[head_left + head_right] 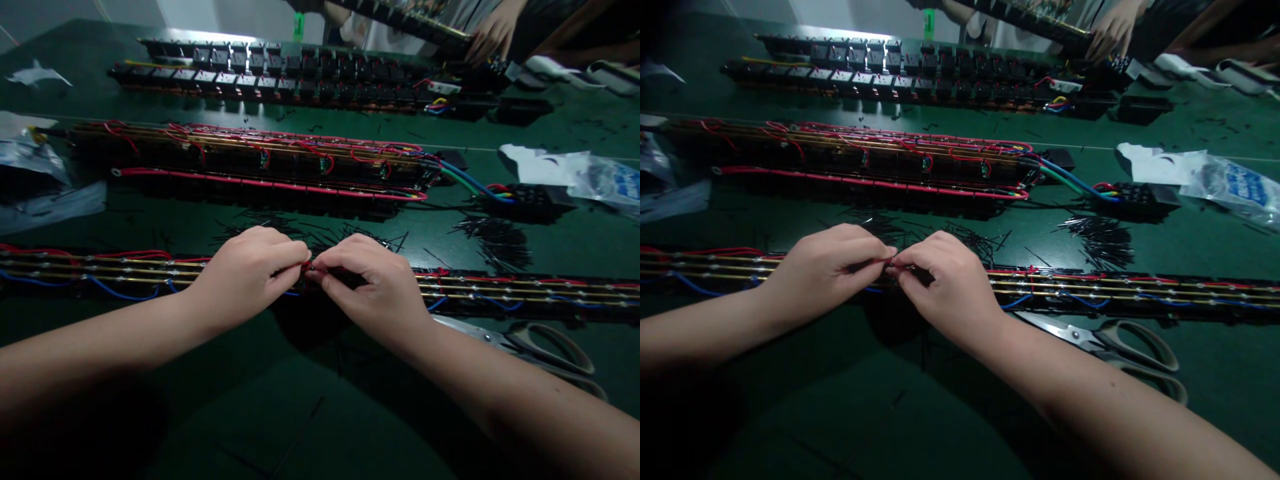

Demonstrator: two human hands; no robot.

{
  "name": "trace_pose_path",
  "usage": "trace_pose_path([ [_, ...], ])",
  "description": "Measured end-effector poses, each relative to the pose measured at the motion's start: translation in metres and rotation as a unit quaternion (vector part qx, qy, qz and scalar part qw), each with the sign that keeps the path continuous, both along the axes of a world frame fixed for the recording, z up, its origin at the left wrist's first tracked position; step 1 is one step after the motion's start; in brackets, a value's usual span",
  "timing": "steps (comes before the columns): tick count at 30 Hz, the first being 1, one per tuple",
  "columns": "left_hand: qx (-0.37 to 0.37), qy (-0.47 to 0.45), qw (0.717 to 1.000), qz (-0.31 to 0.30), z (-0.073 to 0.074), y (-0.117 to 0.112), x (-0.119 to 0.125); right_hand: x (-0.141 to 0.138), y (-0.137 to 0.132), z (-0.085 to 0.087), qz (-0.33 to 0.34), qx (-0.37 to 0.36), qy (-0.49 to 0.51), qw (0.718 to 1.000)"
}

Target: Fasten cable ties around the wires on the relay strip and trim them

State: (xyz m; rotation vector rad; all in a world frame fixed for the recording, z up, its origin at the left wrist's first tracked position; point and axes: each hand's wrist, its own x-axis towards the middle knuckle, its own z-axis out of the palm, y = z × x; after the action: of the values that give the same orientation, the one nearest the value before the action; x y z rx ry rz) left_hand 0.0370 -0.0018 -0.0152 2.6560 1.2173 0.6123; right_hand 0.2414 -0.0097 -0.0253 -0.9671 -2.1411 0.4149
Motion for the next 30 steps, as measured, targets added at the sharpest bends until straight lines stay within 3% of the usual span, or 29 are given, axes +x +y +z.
trace_pose_path([
  [30,0.041,-0.034,0.998,-0.022,-0.0048,0.0014,0.0000,0.0001,0.0007,0.0008,0.006,0.004,-0.005,1.000],
])
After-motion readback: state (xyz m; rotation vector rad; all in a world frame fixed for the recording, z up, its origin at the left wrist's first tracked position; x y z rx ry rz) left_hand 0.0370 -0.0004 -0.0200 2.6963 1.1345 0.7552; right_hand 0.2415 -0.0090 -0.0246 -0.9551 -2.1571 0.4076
